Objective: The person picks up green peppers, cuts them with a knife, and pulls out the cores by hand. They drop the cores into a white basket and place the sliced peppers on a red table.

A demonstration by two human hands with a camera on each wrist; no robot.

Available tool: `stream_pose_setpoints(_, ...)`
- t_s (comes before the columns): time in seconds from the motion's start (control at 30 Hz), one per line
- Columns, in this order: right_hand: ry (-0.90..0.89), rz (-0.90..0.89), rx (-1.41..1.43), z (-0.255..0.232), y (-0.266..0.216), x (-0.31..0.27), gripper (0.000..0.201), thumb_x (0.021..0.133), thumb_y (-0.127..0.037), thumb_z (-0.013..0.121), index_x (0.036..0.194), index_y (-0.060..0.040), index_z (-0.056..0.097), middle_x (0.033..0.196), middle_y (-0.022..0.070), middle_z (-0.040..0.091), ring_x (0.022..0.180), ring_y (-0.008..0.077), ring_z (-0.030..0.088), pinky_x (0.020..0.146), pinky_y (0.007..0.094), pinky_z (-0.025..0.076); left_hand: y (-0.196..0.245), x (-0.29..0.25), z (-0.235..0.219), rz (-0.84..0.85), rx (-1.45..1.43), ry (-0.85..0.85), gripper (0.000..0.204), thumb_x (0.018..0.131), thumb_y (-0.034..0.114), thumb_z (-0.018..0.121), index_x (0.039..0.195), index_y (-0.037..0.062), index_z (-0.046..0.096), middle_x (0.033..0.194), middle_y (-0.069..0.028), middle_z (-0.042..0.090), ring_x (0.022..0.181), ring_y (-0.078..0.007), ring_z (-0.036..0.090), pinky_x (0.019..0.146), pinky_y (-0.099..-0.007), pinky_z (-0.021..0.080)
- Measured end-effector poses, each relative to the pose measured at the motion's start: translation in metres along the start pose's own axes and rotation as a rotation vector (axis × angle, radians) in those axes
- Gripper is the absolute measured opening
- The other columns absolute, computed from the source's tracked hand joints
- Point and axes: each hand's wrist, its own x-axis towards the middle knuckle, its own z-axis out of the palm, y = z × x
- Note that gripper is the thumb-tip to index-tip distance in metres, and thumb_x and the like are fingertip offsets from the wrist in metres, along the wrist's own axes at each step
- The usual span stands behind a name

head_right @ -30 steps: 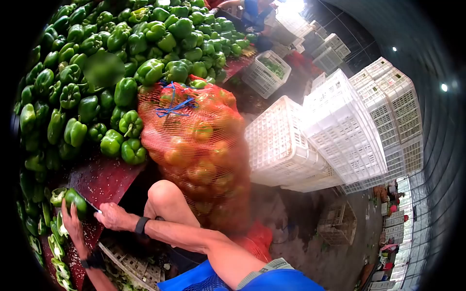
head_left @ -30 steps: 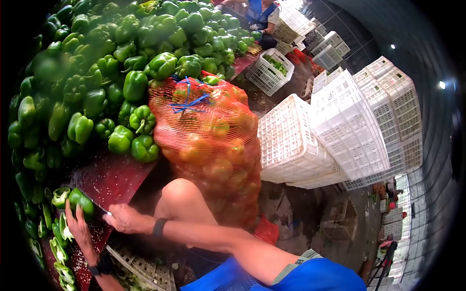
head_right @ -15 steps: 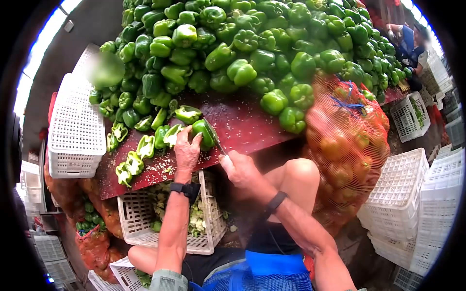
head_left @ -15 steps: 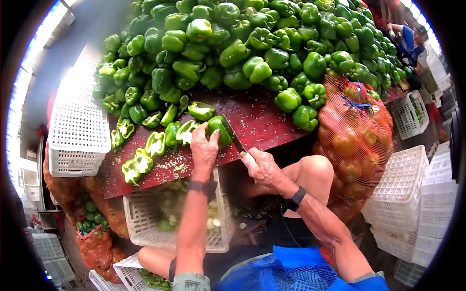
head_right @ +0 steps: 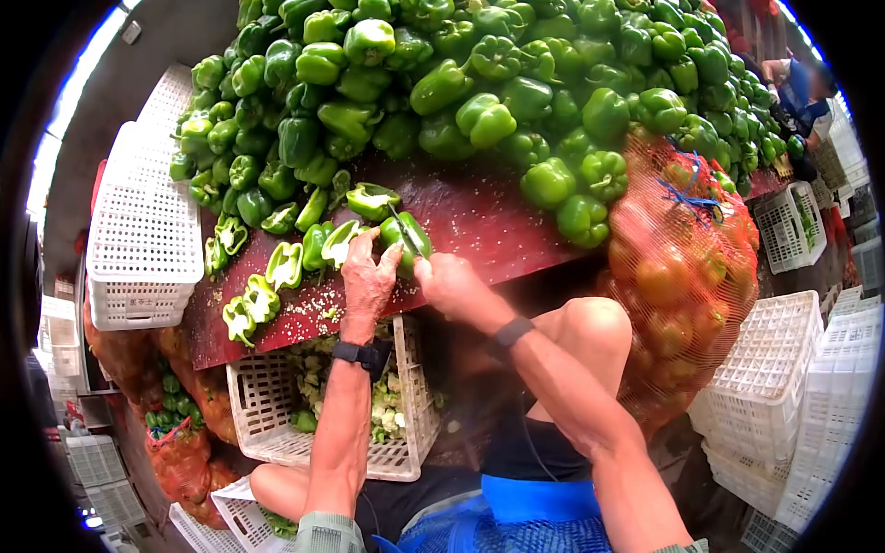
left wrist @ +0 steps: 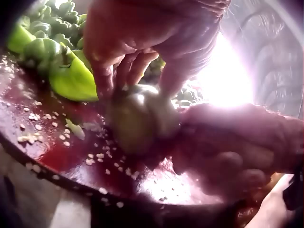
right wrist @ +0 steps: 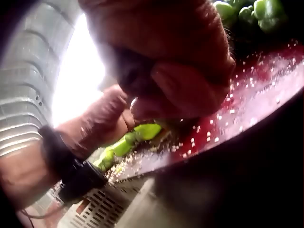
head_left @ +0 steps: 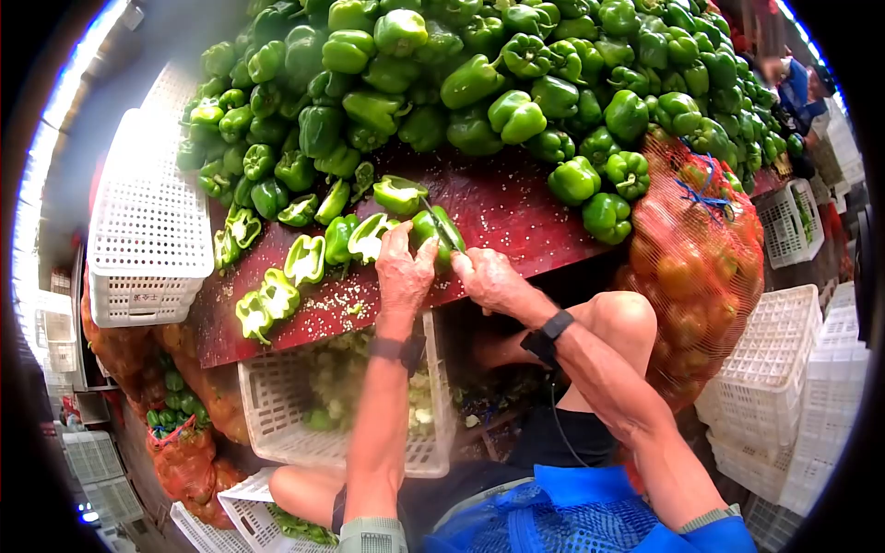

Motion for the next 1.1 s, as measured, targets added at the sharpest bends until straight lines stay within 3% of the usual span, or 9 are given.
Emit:
stream_pose_setpoints(0.1,0.191,-0.811,-0.748,0.026,0.064,0.027,0.021,0.096,-0.019,0.057,0.095,0.0019,0.062,0.077,0.0156,0.062,0.068,0.0286,0.065,0.060,0.0380,0.053,0.002,-0.002,-0.006,-0.045,-0.018,-0.038,0.042,0.084,0.015,0.076,0.119,-0.0041,0.063,0.113,-0.0219,0.066,0.104,-0.0374,0.065,0.093,-0.0425,0.051)
stream_pose_setpoints(0.17,0.002,-0.456,-0.421,0.024,0.054,0.012,0.015,0.093,-0.015,0.057,0.099,-0.0019,0.061,0.074,0.0076,0.053,0.067,0.0225,0.057,0.057,0.0339,0.048,-0.001,-0.003,-0.003,-0.023,-0.004,-0.031,0.043,0.084,0.014,0.076,0.121,-0.0042,0.063,0.115,-0.0222,0.066,0.106,-0.0376,0.064,0.095,-0.0423,0.051)
stream_pose_setpoints(0.27,0.434,-0.996,-1.206,0.029,0.069,-0.006,0.012,0.096,-0.015,0.055,0.088,-0.0076,0.059,0.068,0.0030,0.042,0.058,0.0153,0.047,0.049,0.0304,0.037,-0.003,-0.005,-0.011,-0.004,0.024,-0.023,0.045,0.084,0.012,0.073,0.124,-0.0042,0.061,0.118,-0.0231,0.065,0.110,-0.0380,0.063,0.098,-0.0421,0.051)
stream_pose_setpoints(0.4,0.325,-0.896,-0.620,0.014,0.070,-0.021,0.014,0.096,-0.014,0.059,0.085,-0.0059,0.059,0.066,0.0091,0.044,0.054,0.0271,0.049,0.047,0.0377,0.040,-0.004,-0.013,-0.022,0.017,0.075,-0.008,0.041,0.086,0.004,0.057,0.126,-0.0057,0.058,0.123,-0.0252,0.062,0.116,-0.0397,0.059,0.103,-0.0441,0.048)
stream_pose_setpoints(0.47,0.238,-0.304,-0.066,-0.018,0.035,-0.048,0.013,0.096,-0.013,0.061,0.087,-0.0046,0.059,0.067,0.0113,0.045,0.055,0.0308,0.051,0.049,0.0394,0.042,0.000,-0.016,-0.026,0.040,0.121,0.016,0.041,0.087,0.002,0.047,0.126,-0.0057,0.057,0.122,-0.0253,0.060,0.115,-0.0402,0.057,0.103,-0.0452,0.047)
stream_pose_setpoints(0.57,0.562,-0.612,-0.805,-0.065,0.054,-0.043,0.016,0.102,-0.014,0.055,0.095,-0.0013,0.061,0.076,0.0182,0.057,0.069,0.0385,0.062,0.056,0.0478,0.048,0.025,-0.011,-0.024,0.191,0.247,0.095,0.043,0.088,0.006,0.063,0.128,-0.0077,0.057,0.124,-0.0249,0.058,0.116,-0.0401,0.057,0.105,-0.0455,0.047)
stream_pose_setpoints(0.7,0.602,-0.305,-1.024,-0.125,0.063,-0.032,0.030,0.085,-0.006,0.067,0.114,0.0021,0.064,0.088,0.0172,0.060,0.075,0.0329,0.065,0.060,0.0420,0.055,0.065,0.005,0.018,0.342,0.059,-0.067,0.050,0.085,0.013,0.071,0.130,-0.0025,0.058,0.135,-0.0239,0.057,0.126,-0.0389,0.054,0.112,-0.0468,0.041)
stream_pose_setpoints(0.77,0.775,-0.480,-1.116,-0.144,0.072,-0.028,0.018,0.098,-0.014,0.056,0.090,-0.0021,0.066,0.077,0.0161,0.058,0.066,0.0328,0.065,0.052,0.0437,0.053,0.073,0.011,0.049,0.409,0.089,-0.194,0.052,0.084,0.016,0.073,0.132,0.0007,0.059,0.139,-0.0212,0.057,0.129,-0.0377,0.053,0.114,-0.0478,0.038)
stream_pose_setpoints(1.1,0.368,-0.223,-0.472,-0.113,0.073,-0.024,0.030,0.079,-0.006,0.071,0.105,0.0009,0.057,0.083,0.0173,0.058,0.071,0.0312,0.063,0.058,0.0413,0.053,-0.002,0.023,0.054,0.292,0.617,-0.199,0.028,0.082,0.015,0.062,0.108,0.0058,0.069,0.125,-0.0138,0.066,0.132,-0.0336,0.053,0.117,-0.0682,0.019)
